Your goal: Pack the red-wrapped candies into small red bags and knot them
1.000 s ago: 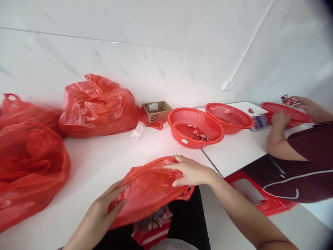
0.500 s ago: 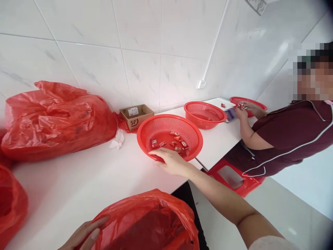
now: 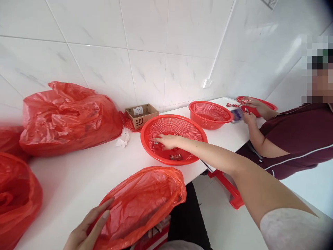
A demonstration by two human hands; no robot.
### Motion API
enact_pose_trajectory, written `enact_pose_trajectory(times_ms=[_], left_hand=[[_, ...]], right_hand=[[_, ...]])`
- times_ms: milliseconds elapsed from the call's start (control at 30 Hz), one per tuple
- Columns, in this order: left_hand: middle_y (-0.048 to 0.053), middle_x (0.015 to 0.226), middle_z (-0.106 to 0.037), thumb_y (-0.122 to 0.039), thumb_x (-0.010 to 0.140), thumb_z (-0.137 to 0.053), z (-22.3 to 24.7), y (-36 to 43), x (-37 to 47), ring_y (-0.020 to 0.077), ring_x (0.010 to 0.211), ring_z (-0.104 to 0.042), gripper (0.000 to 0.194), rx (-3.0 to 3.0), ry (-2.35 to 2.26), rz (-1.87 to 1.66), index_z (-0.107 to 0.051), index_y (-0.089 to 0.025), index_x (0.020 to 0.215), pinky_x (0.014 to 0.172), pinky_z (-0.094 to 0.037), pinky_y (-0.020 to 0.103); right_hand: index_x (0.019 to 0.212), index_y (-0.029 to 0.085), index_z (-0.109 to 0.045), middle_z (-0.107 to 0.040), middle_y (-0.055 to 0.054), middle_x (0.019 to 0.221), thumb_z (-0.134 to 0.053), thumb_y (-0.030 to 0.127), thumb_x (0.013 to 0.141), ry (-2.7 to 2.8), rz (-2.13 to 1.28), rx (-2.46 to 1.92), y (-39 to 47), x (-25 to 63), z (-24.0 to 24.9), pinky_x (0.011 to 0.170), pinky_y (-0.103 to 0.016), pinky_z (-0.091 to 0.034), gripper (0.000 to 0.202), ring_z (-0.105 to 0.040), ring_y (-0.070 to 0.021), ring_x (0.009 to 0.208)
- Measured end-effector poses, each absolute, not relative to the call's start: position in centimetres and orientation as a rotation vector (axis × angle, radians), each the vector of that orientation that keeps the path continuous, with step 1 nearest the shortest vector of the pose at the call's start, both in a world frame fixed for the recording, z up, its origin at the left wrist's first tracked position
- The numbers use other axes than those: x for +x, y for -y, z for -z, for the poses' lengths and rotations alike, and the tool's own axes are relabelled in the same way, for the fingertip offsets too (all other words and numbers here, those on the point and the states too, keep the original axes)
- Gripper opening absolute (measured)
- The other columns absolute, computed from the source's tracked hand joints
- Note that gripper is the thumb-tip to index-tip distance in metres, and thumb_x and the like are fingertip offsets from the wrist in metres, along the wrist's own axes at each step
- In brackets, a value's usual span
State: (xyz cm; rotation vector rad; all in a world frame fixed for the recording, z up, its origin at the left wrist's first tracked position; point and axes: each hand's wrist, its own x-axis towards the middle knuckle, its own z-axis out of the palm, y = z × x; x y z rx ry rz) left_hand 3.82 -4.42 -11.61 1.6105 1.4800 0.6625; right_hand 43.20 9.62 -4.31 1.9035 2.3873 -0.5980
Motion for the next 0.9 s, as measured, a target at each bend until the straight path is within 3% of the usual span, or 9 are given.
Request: enact_pose_trajectory(times_ms=[133,333,433,533,600,700,767,900], left_hand=[[0.002,0.143,-0.055,-0.061,0.082,-0.057,10.9,5.1,4.3,0.0298,0.141,-0.039,0.059,1.531,-1.457,-0.685,-0.061,-0.031,0.132,0.118,-0.024,0.047],[0.001,0.144,-0.054,-0.063,0.080,-0.058,9.8,5.6,4.6,0.0274,0.141,-0.038,0.060,1.407,-1.433,-0.742,-0.062,-0.031,0.131,0.120,-0.019,0.044],[0.002,0.146,-0.052,-0.061,0.082,-0.058,10.0,5.6,4.8,0.0277,0.142,-0.037,0.060,1.401,-1.402,-0.746,-0.059,-0.030,0.134,0.121,-0.019,0.046],[0.001,0.148,-0.050,-0.060,0.084,-0.057,10.1,5.6,5.0,0.0266,0.144,-0.035,0.060,1.389,-1.381,-0.745,-0.057,-0.030,0.136,0.121,-0.018,0.044],[0.001,0.150,-0.048,-0.060,0.083,-0.057,10.0,5.6,5.3,0.0262,0.144,-0.034,0.061,1.365,-1.373,-0.749,-0.056,-0.030,0.136,0.121,-0.019,0.043],[0.002,0.150,-0.048,-0.061,0.082,-0.059,9.5,5.4,6.3,0.0273,0.142,-0.037,0.064,1.289,-1.360,-0.766,-0.056,-0.029,0.137,0.119,-0.025,0.043],[0.003,0.149,-0.049,-0.061,0.081,-0.061,9.2,5.3,7.1,0.0285,0.140,-0.041,0.066,1.241,-1.335,-0.767,-0.055,-0.027,0.137,0.117,-0.031,0.043],[0.006,0.150,-0.047,-0.059,0.081,-0.062,8.7,5.6,8.1,0.0277,0.139,-0.042,0.070,1.220,-1.315,-0.776,-0.052,-0.023,0.140,0.116,-0.034,0.040]], right_hand=[[0.127,0.028,-0.061,-0.049,-0.013,0.141,-0.063,0.018,0.079,-2.351,0.556,1.854,-10.4,41.5,5.8,0.078,-0.034,-0.048,0.049,-0.065,-0.0252,0.097],[0.104,0.019,-0.066,-0.062,-0.014,0.119,-0.059,0.010,0.077,-2.363,0.604,1.888,-10.0,42.6,5.3,0.072,-0.032,-0.046,0.029,-0.064,-0.0237,0.088],[0.099,0.017,-0.063,-0.065,-0.012,0.111,-0.057,0.004,0.073,-2.408,0.660,1.905,-10.2,43.3,3.9,0.073,-0.032,-0.046,0.029,-0.063,-0.0230,0.088],[0.109,0.020,-0.055,-0.063,-0.008,0.116,-0.053,0.004,0.077,-2.502,0.731,1.934,-9.3,42.8,1.1,0.075,-0.028,-0.049,0.036,-0.062,-0.0197,0.096],[0.114,0.022,-0.049,-0.059,-0.007,0.122,-0.051,0.009,0.081,-2.630,0.925,1.913,-7.3,41.3,-1.0,0.073,-0.024,-0.051,0.036,-0.061,-0.0164,0.099],[0.104,0.021,-0.050,-0.060,-0.003,0.106,-0.057,0.012,0.077,-2.747,1.714,1.572,-2.9,37.6,-2.4,0.072,-0.024,-0.053,0.030,-0.061,-0.0133,0.088],[0.096,0.021,-0.048,-0.060,-0.001,0.098,-0.058,0.013,0.076,-2.507,2.175,1.266,-0.1,35.0,-1.4,0.064,-0.023,-0.053,0.024,-0.061,-0.0109,0.075],[0.095,0.020,-0.046,-0.065,-0.003,0.094,-0.056,0.014,0.072,-1.815,2.904,1.059,2.5,31.8,3.7,0.062,-0.029,-0.056,0.026,-0.067,-0.0147,0.072]])
